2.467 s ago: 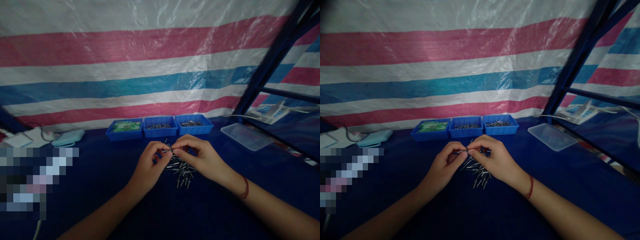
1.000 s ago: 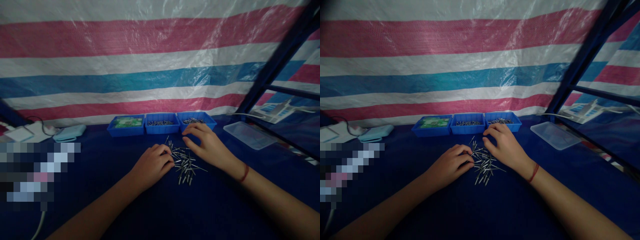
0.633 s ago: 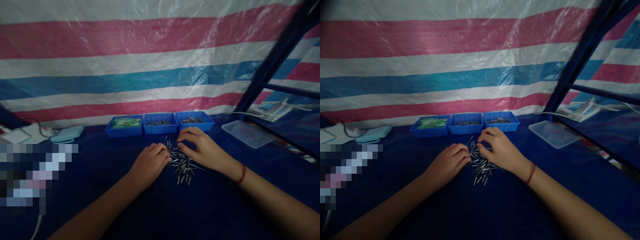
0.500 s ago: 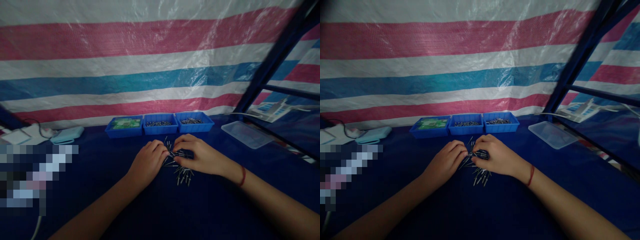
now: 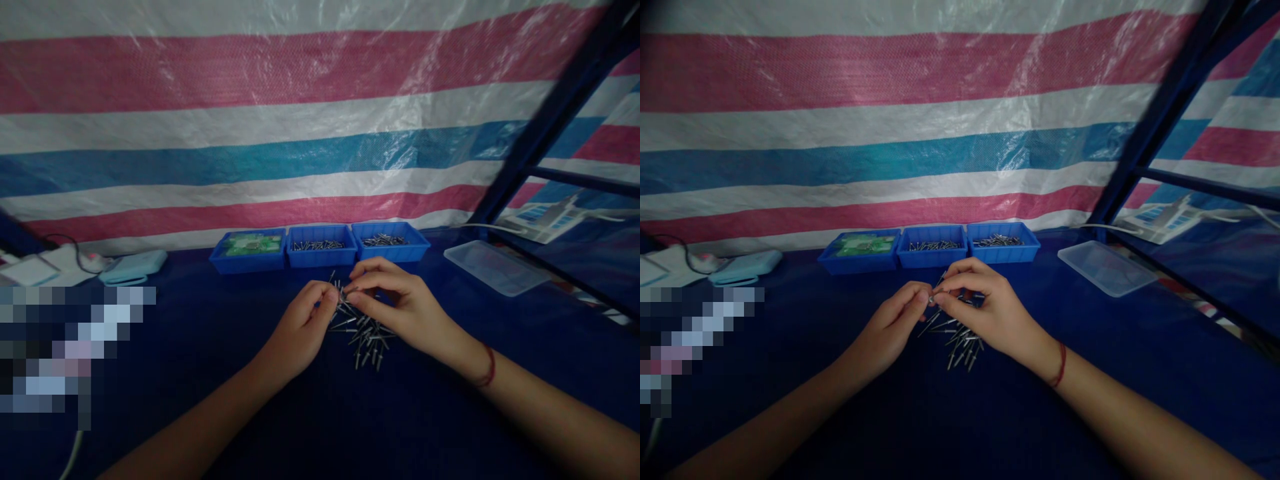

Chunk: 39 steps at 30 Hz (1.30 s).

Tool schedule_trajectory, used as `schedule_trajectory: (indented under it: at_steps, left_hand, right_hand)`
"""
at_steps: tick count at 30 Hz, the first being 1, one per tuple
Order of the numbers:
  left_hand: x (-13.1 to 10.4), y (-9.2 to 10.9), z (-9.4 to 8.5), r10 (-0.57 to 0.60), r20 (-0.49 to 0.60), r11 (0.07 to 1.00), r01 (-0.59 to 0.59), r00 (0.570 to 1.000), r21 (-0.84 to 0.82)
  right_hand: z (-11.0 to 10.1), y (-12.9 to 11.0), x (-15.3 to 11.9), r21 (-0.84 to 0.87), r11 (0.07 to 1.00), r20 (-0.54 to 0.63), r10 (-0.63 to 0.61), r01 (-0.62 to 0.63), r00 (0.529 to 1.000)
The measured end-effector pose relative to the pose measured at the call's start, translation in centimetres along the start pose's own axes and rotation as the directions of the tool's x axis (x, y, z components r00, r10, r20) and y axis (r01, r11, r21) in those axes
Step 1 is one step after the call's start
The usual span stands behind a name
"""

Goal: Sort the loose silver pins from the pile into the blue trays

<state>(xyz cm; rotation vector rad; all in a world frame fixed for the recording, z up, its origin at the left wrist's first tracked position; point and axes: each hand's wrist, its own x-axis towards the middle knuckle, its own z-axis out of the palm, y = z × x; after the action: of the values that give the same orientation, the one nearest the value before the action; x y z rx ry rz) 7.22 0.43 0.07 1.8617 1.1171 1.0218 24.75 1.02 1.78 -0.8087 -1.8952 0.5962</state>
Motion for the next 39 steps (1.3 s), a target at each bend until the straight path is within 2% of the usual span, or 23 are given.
schedule_trajectory:
  at_steps: [7, 14, 19, 26, 32, 36, 37, 39]
  left_hand:
    - [-0.3, 0.1, 0.1, 0.011, 0.074, 0.998, -0.006, 0.997, -0.068]
    - [-0.3, 0.1, 0.2, 0.012, 0.064, 0.997, -0.007, 0.998, -0.073]
    - [-0.2, 0.5, 0.1, 0.009, -0.003, 0.998, -0.009, 1.0, -0.066]
    - [-0.2, 0.3, 0.0, 0.097, -0.14, 0.991, -0.108, 0.985, -0.075]
    - [-0.3, 0.5, -0.1, 0.167, -0.173, 0.985, -0.171, 0.971, -0.013]
    - [-0.2, 0.5, -0.1, 0.156, -0.198, 0.987, -0.158, 0.968, 0.005]
    - [-0.2, 0.4, 0.0, 0.135, -0.204, 0.991, -0.137, 0.969, 0.007]
    - [-0.2, 0.2, 0.0, 0.091, -0.207, 0.996, -0.089, 0.974, 0.023]
  right_hand:
    - [0.1, -0.1, 0.0, 0.007, 1.0, -0.008, -0.005, 0.005, 1.0]
    - [0.1, -0.3, 0.0, 0.024, 1.0, -0.02, 0.017, -0.017, 1.0]
    - [0.1, -0.3, -0.1, 0.01, 1.0, -0.012, 0.018, -0.018, 1.0]
    - [0.4, 0.4, -0.1, 0.011, 0.999, -0.018, 0.049, -0.049, 0.999]
    - [1.0, 0.4, -0.4, 0.014, 0.999, 0.034, 0.051, -0.052, 0.998]
    - [1.0, 0.3, -0.2, 0.031, 0.997, 0.096, 0.063, -0.066, 0.993]
    - [0.7, 0.5, 0.0, 0.003, 0.998, 0.076, 0.067, -0.067, 0.995]
    - [-0.5, 1.4, 0.7, -0.124, 0.989, -0.054, 0.067, -0.074, 0.996]
